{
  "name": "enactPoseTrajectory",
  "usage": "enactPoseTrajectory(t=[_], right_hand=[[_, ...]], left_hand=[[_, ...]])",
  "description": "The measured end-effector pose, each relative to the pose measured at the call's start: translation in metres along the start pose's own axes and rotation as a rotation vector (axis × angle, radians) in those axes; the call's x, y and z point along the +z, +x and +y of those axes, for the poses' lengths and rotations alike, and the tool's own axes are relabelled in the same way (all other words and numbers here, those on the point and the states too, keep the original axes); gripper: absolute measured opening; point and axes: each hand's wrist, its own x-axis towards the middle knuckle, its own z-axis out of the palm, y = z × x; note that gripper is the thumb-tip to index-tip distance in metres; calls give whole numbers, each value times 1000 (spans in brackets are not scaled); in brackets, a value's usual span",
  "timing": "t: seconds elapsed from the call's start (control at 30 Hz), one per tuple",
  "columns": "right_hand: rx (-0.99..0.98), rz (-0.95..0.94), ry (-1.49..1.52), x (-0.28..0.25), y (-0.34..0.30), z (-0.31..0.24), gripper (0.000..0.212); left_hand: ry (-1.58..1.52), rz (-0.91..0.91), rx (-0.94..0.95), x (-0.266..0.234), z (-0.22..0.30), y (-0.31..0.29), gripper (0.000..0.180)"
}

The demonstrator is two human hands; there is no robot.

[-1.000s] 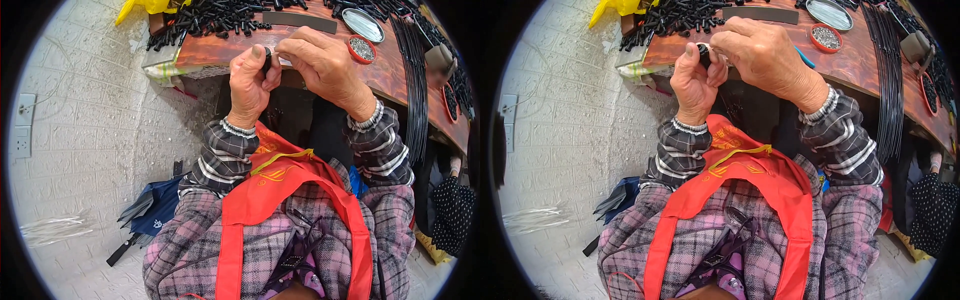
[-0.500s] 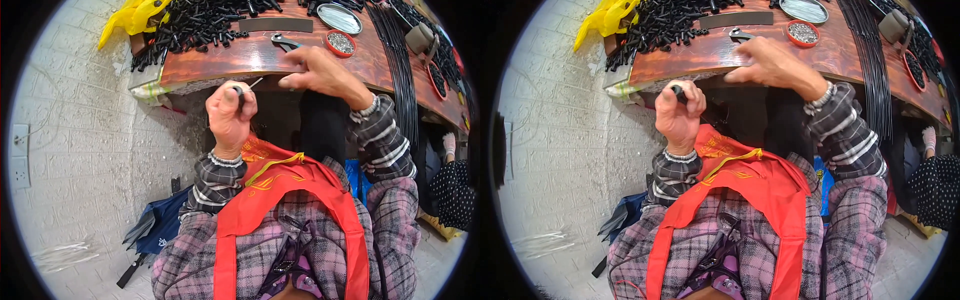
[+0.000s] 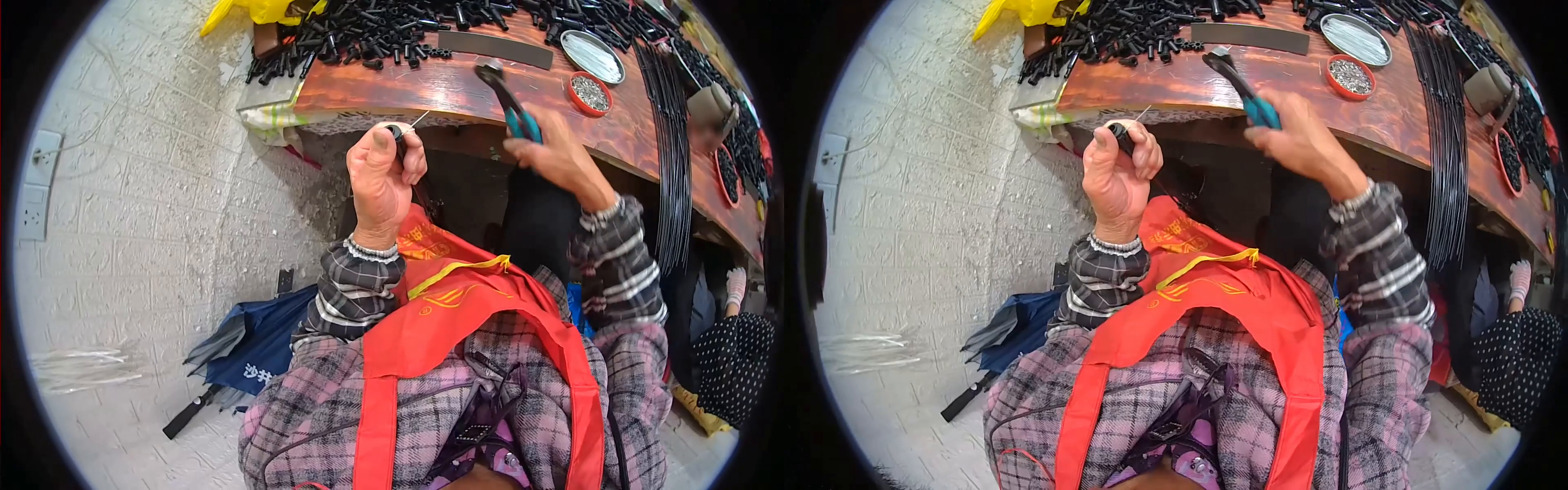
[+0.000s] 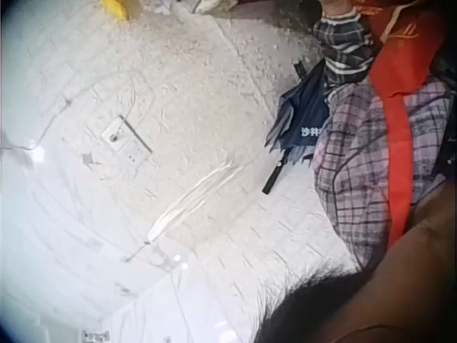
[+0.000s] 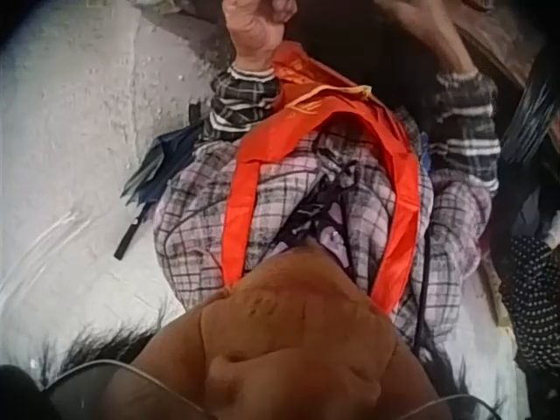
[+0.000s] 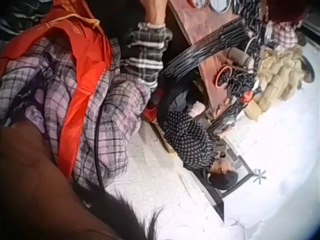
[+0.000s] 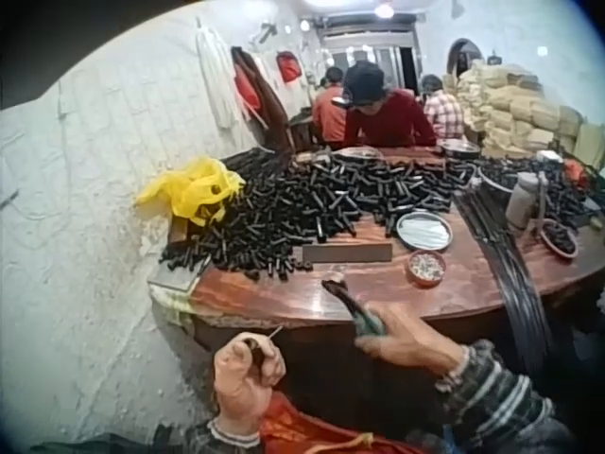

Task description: Manually organizing, aligning, and securing bundles of black electrical cables using specialized tools and plastic connectors.

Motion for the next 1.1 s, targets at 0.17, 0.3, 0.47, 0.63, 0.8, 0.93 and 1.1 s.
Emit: enactPoseTrajectory(t=[0.17, 0.3, 0.47, 0.63, 0.8, 0.93, 1.1], right_hand=[[-205, 10, -17, 19, -25, -14, 18], [-311, 85, -182, 27, -22, -16, 43], [-301, 161, -300, 30, -16, -18, 48], [-357, 274, -417, 27, -11, -10, 43], [-472, 359, -452, 17, -5, -2, 29], [-509, 363, -498, 0, 0, -2, 23], [-382, -396, -66, -32, 7, -6, 28]], left_hand=[[77, 9, 8, 5, -2, 4, 45], [115, 7, -34, 8, 0, 6, 50], [169, -34, -42, 10, -2, 6, 54], [157, -50, -71, 11, -6, 6, 57], [130, -86, -108, 6, -8, 6, 59], [118, -139, -141, 3, -10, 4, 61], [-60, -166, -185, 8, -12, -2, 45]])
